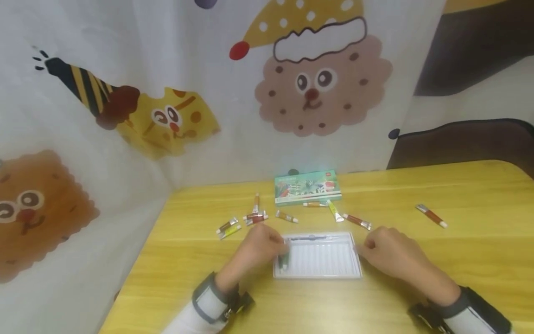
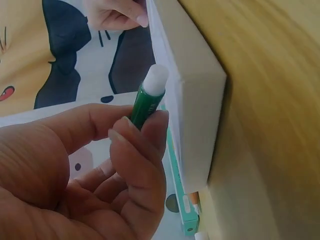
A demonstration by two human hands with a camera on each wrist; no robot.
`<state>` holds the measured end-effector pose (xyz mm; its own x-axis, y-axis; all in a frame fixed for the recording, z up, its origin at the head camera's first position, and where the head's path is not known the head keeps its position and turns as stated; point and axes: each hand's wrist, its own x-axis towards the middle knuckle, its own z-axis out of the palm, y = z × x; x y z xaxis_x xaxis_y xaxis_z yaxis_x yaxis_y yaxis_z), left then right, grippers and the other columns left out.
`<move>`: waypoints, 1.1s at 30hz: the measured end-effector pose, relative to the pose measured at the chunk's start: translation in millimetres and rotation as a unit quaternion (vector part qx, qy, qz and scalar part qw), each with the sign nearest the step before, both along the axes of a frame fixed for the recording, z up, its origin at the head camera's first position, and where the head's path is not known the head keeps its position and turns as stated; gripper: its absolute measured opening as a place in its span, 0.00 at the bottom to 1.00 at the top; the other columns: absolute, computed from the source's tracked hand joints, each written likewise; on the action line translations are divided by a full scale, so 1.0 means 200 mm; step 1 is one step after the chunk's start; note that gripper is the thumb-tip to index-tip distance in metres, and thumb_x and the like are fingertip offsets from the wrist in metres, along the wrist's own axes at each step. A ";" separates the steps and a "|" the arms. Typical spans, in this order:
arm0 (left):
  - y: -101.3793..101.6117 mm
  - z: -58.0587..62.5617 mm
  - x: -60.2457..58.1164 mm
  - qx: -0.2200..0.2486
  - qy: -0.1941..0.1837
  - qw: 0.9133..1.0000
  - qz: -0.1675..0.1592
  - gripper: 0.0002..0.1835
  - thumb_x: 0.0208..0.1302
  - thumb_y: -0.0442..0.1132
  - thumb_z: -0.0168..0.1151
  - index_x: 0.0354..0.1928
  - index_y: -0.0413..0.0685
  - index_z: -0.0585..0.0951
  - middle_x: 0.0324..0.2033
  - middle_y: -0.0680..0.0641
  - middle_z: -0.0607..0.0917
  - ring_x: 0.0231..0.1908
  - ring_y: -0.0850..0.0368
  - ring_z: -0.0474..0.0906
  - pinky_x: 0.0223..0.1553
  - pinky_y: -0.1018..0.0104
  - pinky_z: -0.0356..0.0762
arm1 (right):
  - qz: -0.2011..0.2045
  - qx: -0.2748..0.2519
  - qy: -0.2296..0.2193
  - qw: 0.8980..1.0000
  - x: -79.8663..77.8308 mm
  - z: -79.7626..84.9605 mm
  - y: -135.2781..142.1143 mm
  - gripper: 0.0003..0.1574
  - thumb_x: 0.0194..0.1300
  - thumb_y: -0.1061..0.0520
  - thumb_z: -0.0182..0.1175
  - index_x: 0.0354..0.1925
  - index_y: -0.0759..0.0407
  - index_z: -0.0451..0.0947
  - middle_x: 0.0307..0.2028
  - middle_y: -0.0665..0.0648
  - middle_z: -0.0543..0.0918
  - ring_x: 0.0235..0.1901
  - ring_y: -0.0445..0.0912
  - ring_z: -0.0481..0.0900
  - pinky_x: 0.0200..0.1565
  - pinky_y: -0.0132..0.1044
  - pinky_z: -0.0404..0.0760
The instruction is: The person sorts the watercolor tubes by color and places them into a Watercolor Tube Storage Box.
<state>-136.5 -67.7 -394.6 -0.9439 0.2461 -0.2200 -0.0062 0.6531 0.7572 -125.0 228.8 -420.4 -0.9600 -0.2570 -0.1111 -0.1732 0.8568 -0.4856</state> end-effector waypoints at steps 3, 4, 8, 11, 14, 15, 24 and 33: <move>0.00 -0.01 0.00 -0.003 -0.003 1.000 -0.003 0.14 0.52 0.38 0.67 0.12 0.45 0.80 0.05 0.54 0.71 0.07 0.62 0.66 0.07 0.73 0.53 | 0.002 -0.004 -0.010 1.000 0.00 0.00 0.00 0.17 0.61 0.47 0.62 0.17 0.47 0.76 0.11 0.44 0.63 0.13 0.40 0.60 0.17 0.31 0.55; 0.01 -0.01 0.00 -0.004 -0.005 1.000 -0.003 0.14 0.52 0.38 0.67 0.12 0.45 0.80 0.05 0.54 0.71 0.07 0.62 0.66 0.07 0.74 0.53 | 0.002 -0.005 -0.013 1.000 0.00 0.00 -0.01 0.17 0.61 0.47 0.62 0.17 0.47 0.76 0.11 0.44 0.63 0.13 0.40 0.60 0.17 0.31 0.55; 0.01 -0.02 0.01 -0.007 -0.012 1.000 -0.005 0.14 0.52 0.37 0.67 0.12 0.44 0.79 0.05 0.53 0.71 0.07 0.62 0.67 0.07 0.73 0.54 | 0.003 -0.013 -0.025 1.000 0.00 -0.01 -0.02 0.16 0.61 0.49 0.61 0.17 0.47 0.77 0.10 0.45 0.63 0.13 0.40 0.61 0.18 0.30 0.55; 0.01 -0.03 0.01 -0.007 -0.012 1.000 -0.007 0.14 0.51 0.37 0.66 0.11 0.43 0.79 0.05 0.53 0.71 0.07 0.62 0.67 0.07 0.73 0.53 | 0.004 -0.017 -0.030 0.999 -0.01 0.00 -0.03 0.16 0.61 0.50 0.61 0.17 0.47 0.77 0.10 0.44 0.64 0.13 0.40 0.61 0.18 0.30 0.55; 0.01 -0.03 0.01 -0.008 -0.012 1.000 -0.009 0.14 0.50 0.37 0.66 0.11 0.42 0.79 0.04 0.53 0.71 0.07 0.62 0.66 0.07 0.73 0.52 | 0.008 -0.019 -0.026 0.999 -0.01 0.00 -0.04 0.16 0.61 0.51 0.62 0.17 0.47 0.77 0.10 0.44 0.63 0.12 0.40 0.60 0.18 0.30 0.54; 0.01 -0.03 0.01 -0.009 -0.013 1.000 -0.008 0.14 0.50 0.37 0.66 0.11 0.42 0.79 0.05 0.52 0.72 0.07 0.62 0.66 0.07 0.73 0.52 | 0.009 -0.020 -0.023 1.000 -0.01 0.01 -0.04 0.16 0.61 0.52 0.62 0.16 0.47 0.76 0.10 0.44 0.62 0.12 0.39 0.59 0.18 0.30 0.54; 0.02 -0.03 0.01 -0.038 -0.012 0.999 -0.013 0.18 0.51 0.38 0.66 0.08 0.44 0.74 0.04 0.55 0.69 0.06 0.63 0.58 0.08 0.72 0.49 | 0.024 -0.026 -0.014 0.999 -0.01 0.00 -0.04 0.19 0.61 0.48 0.62 0.14 0.45 0.75 0.10 0.42 0.61 0.12 0.37 0.58 0.17 0.29 0.53; 0.03 -0.05 0.00 -0.061 0.002 0.998 -0.016 0.23 0.51 0.37 0.66 0.06 0.50 0.66 0.05 0.57 0.58 0.07 0.63 0.54 0.08 0.72 0.47 | 0.016 -0.027 -0.027 0.999 -0.02 -0.01 -0.05 0.16 0.60 0.50 0.62 0.17 0.46 0.77 0.10 0.44 0.63 0.13 0.39 0.60 0.18 0.30 0.54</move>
<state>-137.1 -61.7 -405.5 -0.9370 0.2479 -0.2460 0.0194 0.7404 0.6719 -128.4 218.2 -422.0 -0.9442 -0.2940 -0.1482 -0.1717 0.8238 -0.5403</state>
